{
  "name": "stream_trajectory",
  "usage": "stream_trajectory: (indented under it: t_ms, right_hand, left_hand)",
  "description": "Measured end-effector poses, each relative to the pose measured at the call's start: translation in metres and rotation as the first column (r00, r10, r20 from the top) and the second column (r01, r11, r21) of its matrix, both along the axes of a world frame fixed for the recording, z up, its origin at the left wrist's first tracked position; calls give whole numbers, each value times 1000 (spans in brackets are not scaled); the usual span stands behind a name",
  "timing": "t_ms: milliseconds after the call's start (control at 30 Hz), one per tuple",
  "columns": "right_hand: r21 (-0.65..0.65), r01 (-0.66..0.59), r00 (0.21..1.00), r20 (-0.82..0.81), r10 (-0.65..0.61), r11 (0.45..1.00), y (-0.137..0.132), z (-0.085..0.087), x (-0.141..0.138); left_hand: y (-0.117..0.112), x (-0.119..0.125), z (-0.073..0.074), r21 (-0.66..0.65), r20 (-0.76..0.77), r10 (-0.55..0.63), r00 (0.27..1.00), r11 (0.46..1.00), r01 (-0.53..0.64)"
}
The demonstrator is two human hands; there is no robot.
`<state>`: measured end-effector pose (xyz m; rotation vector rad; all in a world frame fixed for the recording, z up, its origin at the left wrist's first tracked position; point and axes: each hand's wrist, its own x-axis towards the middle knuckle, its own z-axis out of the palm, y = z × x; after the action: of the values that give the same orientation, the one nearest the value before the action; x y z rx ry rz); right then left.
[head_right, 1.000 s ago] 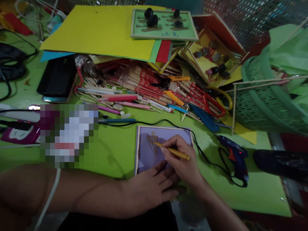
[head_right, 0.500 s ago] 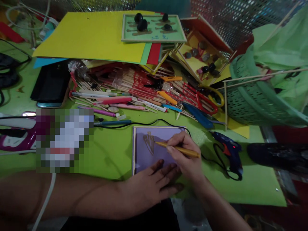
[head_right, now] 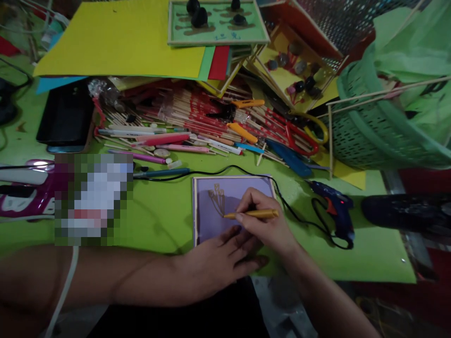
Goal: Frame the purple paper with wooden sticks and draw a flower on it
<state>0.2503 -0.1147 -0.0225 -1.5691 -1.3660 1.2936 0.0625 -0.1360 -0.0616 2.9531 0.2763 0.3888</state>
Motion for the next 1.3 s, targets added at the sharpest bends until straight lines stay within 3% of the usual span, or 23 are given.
stream_trajectory:
  t_ms: [633,1300]
  right_hand:
    - [7,-45,992,115,44,999,2,5,-4]
    - [19,-46,986,161,43,999,-3,-4,-2]
  left_hand:
    - [-2,0,-2,1,-12,-2,1000,1000,2]
    - [-2,1,-3,1,20,0,1000,1000,0]
